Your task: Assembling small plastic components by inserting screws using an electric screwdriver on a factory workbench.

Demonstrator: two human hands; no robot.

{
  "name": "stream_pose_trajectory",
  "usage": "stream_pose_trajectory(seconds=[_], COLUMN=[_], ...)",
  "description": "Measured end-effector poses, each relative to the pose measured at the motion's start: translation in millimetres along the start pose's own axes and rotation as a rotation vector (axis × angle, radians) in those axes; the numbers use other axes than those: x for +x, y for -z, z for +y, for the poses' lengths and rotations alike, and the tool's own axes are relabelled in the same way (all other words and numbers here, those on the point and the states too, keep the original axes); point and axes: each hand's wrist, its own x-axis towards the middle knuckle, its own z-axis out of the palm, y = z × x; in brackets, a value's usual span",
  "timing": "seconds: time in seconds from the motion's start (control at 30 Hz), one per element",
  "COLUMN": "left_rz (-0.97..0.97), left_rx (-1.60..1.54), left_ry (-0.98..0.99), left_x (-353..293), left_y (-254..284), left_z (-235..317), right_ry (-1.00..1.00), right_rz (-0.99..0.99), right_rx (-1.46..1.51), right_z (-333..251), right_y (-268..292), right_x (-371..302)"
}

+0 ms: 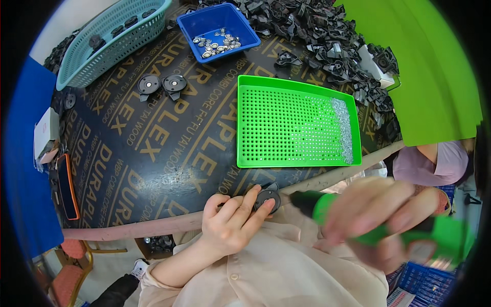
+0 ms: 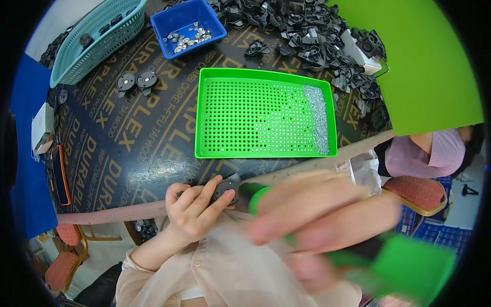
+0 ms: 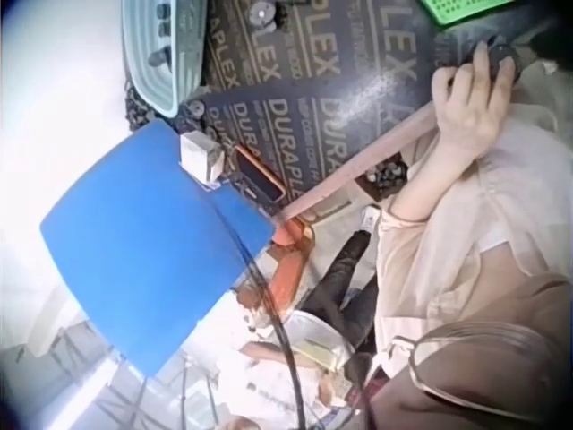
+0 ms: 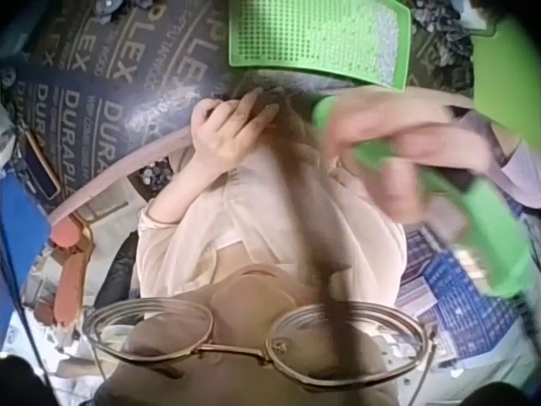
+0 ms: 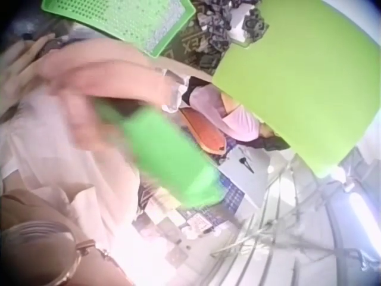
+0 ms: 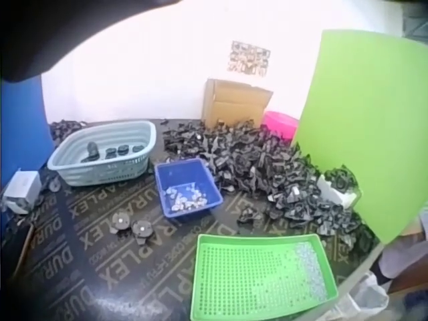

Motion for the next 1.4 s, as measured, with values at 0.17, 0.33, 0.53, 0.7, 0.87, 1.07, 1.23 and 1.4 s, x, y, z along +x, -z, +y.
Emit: stream_pose_trajectory(seconds=[0.17, 0.33, 0.53, 0.7, 0.87, 1.07, 1.23, 1.4], left_rz=[0.019, 0.003, -0.016, -0.006, -0.013, 0.02, -0.026, -0.035], left_rx=[-0.011, -0.013, -0.011, -0.015, -0.019, -0.03, -0.037, -0.035], left_ry=[0.01, 0.03, 0.027, 0.023, 0.033, 0.067, 0.082, 0.058], left_x=[3, -1, -2, 0, -3, 0, 0, 3], left_y=[0, -3, -2, -1, -3, -1, 0, 1], left_z=[1, 1, 0, 0, 0, 3, 3, 3], right_ry=[0.091, 0.037, 0.058, 0.044, 0.032, 0.149, -0.012, -0.112], right_rz=[0.413, 0.474, 0.419, 0.425, 0.429, 0.342, 0.056, 0.089], right_rx=[-0.145, -0.227, -0.337, -0.319, -0.302, -0.166, -0.025, -0.047], right_z=[32, 45, 51, 52, 52, 14, -22, -22], right_y=[26, 28, 28, 28, 27, 28, 7, -5], right_x=[21, 26, 25, 25, 23, 18, -11, -25])
